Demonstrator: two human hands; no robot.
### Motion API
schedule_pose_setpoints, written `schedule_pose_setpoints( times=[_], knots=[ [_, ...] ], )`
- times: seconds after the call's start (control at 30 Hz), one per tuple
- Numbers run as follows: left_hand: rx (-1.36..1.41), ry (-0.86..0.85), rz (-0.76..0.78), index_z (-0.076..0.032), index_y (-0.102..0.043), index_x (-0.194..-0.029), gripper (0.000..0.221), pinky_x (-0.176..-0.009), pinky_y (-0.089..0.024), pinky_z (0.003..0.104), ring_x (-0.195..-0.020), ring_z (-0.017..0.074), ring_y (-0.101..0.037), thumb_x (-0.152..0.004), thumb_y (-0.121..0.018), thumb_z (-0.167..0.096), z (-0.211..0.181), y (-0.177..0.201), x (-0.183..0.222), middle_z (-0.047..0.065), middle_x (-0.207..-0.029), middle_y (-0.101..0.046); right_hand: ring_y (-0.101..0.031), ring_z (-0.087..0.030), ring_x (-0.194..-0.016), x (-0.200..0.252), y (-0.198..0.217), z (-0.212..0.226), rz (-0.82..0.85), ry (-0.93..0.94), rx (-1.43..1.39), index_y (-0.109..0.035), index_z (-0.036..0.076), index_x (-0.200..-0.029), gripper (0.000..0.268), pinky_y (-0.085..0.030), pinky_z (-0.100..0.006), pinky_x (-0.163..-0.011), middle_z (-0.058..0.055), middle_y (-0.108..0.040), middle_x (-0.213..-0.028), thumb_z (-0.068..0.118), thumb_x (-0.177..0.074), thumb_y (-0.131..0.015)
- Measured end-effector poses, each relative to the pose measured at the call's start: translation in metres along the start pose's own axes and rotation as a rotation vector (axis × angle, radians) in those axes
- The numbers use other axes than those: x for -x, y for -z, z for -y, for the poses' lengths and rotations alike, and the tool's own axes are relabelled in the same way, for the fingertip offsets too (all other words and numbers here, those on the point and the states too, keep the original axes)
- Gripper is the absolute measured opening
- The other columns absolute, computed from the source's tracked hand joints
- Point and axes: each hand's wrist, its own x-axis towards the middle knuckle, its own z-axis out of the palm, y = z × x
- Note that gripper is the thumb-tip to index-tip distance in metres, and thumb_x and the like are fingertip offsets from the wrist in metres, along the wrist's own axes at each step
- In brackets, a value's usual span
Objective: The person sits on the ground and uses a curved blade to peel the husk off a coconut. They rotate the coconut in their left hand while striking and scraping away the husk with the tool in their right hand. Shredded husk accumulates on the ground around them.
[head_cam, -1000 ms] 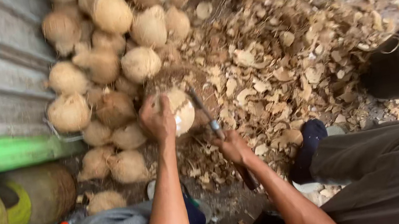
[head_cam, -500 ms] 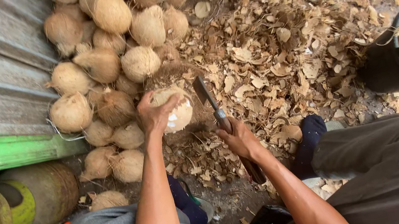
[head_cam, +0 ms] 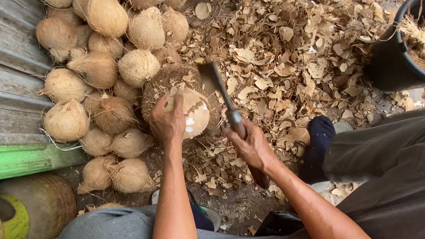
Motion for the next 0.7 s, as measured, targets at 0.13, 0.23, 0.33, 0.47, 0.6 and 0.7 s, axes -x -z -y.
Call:
schedule_pose_setpoints(
  times=[0.13, 0.23, 0.33, 0.47, 0.6, 0.7],
  knots=[
    [-0.013, 0.076, 0.055, -0.015, -0.065, -0.133, 0.073, -0.096, -0.051, 0.054, -0.110, 0.0328, -0.068, -0.085, -0.060, -0.069, 0.005, -0.002, -0.009, 0.019, -0.132, -0.066, -0.036, -0.008, -0.043, -0.008, -0.010, -0.007, -0.116, 0.101, -0.063, -0.049, 0.011, -0.080, 0.032, -0.033, -0.027, -0.037, 0.004, -0.044, -0.056, 0.031, -0.103, -0.060],
    [-0.017, 0.147, 0.079, -0.017, -0.067, -0.130, 0.073, -0.098, -0.050, 0.053, -0.107, 0.0315, -0.070, -0.081, -0.059, -0.069, 0.008, -0.006, -0.002, 0.016, -0.129, -0.068, -0.044, -0.005, -0.042, -0.008, -0.010, -0.009, -0.060, -0.100, 0.161, -0.055, 0.013, -0.081, 0.028, -0.041, -0.024, -0.038, 0.004, -0.051, -0.056, 0.032, -0.101, -0.062],
    [-0.006, 0.006, 0.010, -0.013, -0.073, -0.125, 0.069, -0.102, -0.044, 0.056, -0.115, 0.0314, -0.066, -0.086, -0.060, -0.069, 0.005, -0.005, -0.013, 0.016, -0.128, -0.071, -0.038, -0.006, -0.041, -0.017, -0.011, -0.005, -0.022, -0.104, 0.196, -0.067, 0.017, -0.091, 0.025, -0.036, -0.026, -0.036, 0.004, -0.048, -0.055, 0.038, -0.100, -0.057],
    [-0.019, 0.008, 0.024, -0.008, -0.067, -0.130, 0.072, -0.096, -0.049, 0.055, -0.112, 0.0333, -0.067, -0.089, -0.059, -0.068, 0.015, -0.006, -0.012, 0.019, -0.130, -0.067, -0.039, -0.008, -0.039, -0.007, -0.015, -0.013, -0.217, 0.051, 0.169, -0.056, 0.002, -0.084, 0.046, -0.039, -0.029, -0.033, 0.002, -0.045, -0.055, 0.044, -0.102, -0.056],
    [0.023, 0.088, 0.050, -0.010, -0.066, -0.129, 0.071, -0.088, -0.053, 0.055, -0.111, 0.0342, -0.064, -0.086, -0.058, -0.066, 0.002, -0.002, -0.006, 0.020, -0.130, -0.064, -0.034, -0.009, -0.041, -0.019, -0.014, -0.008, -0.023, -0.177, -0.057, -0.064, 0.012, -0.091, 0.026, -0.031, -0.029, -0.035, 0.004, -0.061, -0.066, 0.032, -0.102, -0.052],
    [0.071, -0.112, -0.061, -0.005, -0.071, -0.122, 0.068, -0.091, -0.050, 0.053, -0.105, 0.0308, -0.067, -0.089, -0.064, -0.064, -0.008, -0.004, -0.010, 0.020, -0.123, -0.069, -0.035, -0.011, -0.040, -0.028, -0.015, -0.007, -0.085, 0.038, 0.340, -0.056, 0.009, -0.078, 0.041, -0.035, -0.029, -0.035, 0.000, -0.041, -0.055, 0.039, -0.106, -0.055]
  ],
)
